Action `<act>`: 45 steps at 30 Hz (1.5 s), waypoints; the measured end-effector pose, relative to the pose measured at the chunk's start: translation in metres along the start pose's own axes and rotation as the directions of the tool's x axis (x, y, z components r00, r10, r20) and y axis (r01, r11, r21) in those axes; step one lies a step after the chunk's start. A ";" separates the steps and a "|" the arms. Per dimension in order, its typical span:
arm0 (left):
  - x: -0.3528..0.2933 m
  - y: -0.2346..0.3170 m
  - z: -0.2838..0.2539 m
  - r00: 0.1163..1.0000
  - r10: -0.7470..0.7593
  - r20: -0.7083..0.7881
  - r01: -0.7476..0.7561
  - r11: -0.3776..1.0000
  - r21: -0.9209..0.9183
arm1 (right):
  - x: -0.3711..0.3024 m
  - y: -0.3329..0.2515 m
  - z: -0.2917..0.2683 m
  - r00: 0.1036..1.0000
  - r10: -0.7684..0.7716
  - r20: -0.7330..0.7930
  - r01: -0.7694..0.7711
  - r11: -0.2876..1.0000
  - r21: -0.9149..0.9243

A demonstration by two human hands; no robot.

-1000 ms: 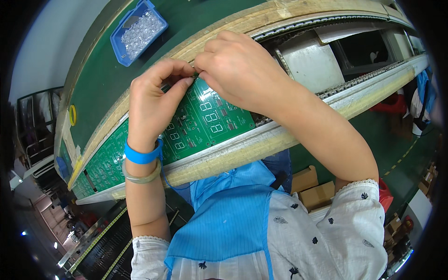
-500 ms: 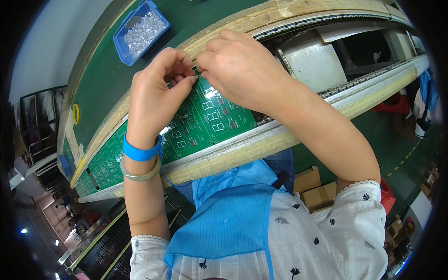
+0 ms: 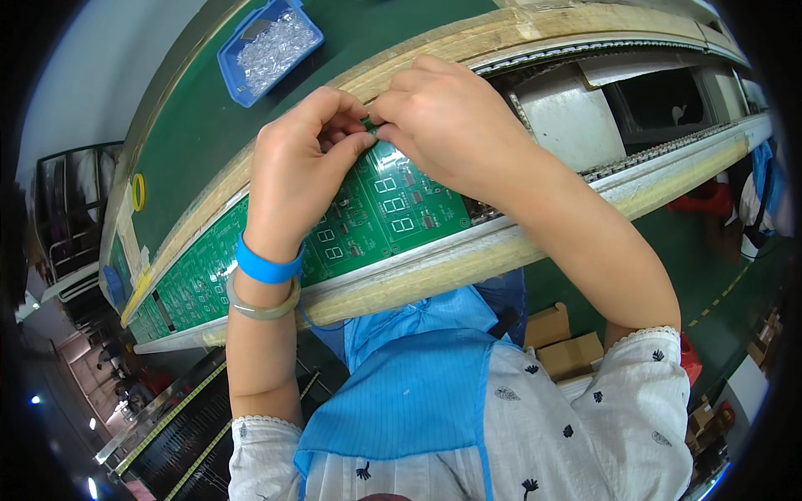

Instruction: Assemble small electronic components onto a green printed circuit board (PCB) on an assembly line.

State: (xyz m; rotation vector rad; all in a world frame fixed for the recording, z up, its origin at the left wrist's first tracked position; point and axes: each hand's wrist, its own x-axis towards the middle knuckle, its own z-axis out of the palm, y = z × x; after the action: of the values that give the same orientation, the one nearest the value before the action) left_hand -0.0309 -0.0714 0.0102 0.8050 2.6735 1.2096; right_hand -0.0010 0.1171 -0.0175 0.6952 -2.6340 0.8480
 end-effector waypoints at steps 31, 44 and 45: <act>0.058 -0.045 -0.061 0.901 0.301 -0.314 -0.018 0.748 0.664 | 0.135 -0.004 0.006 0.991 -0.080 -0.111 0.057 0.978 -0.199; -0.009 -0.022 -0.049 0.938 -0.342 0.057 0.264 0.595 -0.760 | 0.050 -0.003 -0.006 0.954 0.263 0.146 -0.297 0.738 0.607; -0.011 -0.024 -0.047 0.938 -0.343 0.058 0.264 0.593 -0.761 | 0.049 -0.005 -0.004 0.952 0.286 0.109 -0.286 0.700 0.654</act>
State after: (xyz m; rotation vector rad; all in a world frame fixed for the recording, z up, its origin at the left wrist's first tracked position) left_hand -0.0455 -0.1216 0.0237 0.1316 1.8740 2.0476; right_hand -0.0387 0.0981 0.0075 0.4124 -2.4332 1.9383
